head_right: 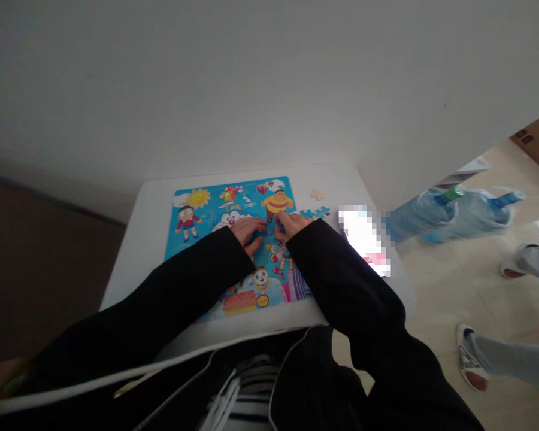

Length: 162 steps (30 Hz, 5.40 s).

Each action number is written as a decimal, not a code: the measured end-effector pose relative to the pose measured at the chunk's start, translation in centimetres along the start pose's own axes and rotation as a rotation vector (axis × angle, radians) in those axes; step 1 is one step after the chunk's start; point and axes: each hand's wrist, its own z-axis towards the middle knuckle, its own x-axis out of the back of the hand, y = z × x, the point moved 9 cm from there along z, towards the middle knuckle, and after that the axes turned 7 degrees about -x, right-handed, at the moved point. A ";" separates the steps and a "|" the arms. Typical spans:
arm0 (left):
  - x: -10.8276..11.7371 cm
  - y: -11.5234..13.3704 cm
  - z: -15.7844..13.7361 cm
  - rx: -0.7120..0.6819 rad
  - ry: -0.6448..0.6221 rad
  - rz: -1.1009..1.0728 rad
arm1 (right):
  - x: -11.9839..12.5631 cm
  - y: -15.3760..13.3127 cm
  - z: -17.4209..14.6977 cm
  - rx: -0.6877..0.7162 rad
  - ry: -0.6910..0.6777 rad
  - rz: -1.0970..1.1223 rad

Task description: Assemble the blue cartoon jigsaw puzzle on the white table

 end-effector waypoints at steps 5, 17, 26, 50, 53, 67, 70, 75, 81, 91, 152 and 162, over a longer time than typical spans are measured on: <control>0.9 -0.1 0.1 0.038 0.077 0.021 | 1.2 0.0 -0.2 0.021 0.089 0.122; 0.2 0.6 -0.2 -0.119 0.032 0.103 | -1.8 1.5 0.7 0.141 -0.036 0.547; -1.2 1.6 -0.4 -0.112 -0.129 0.271 | -1.7 3.2 0.9 0.204 0.132 0.427; -0.6 -0.3 -0.4 -0.109 0.050 0.072 | -1.3 2.3 0.5 0.204 0.148 0.342; -0.7 0.1 -0.4 -0.116 0.017 0.099 | -2.0 3.0 0.9 0.226 0.148 0.323; -1.8 1.0 -0.4 0.036 -0.314 0.221 | -2.1 2.2 -1.1 0.309 0.121 0.160; -1.9 1.0 -0.4 0.049 -0.320 0.206 | -2.4 1.5 -1.7 0.352 0.142 0.047; -1.8 1.3 -0.5 0.027 -0.307 0.204 | -2.3 1.0 -2.0 0.309 0.173 0.014; -2.7 0.4 -0.8 0.042 -0.267 0.257 | -1.5 1.9 -1.3 0.192 0.158 0.117; -3.0 0.3 -0.7 0.018 -0.301 0.262 | -1.4 1.2 -0.7 0.344 0.149 0.239; -2.7 1.7 -0.6 -0.023 -0.338 0.269 | -5.4 1.3 -0.7 0.280 -0.032 -0.068; -2.2 2.1 -0.4 -0.042 -0.323 0.300 | -2.0 0.9 -1.2 0.273 0.262 0.012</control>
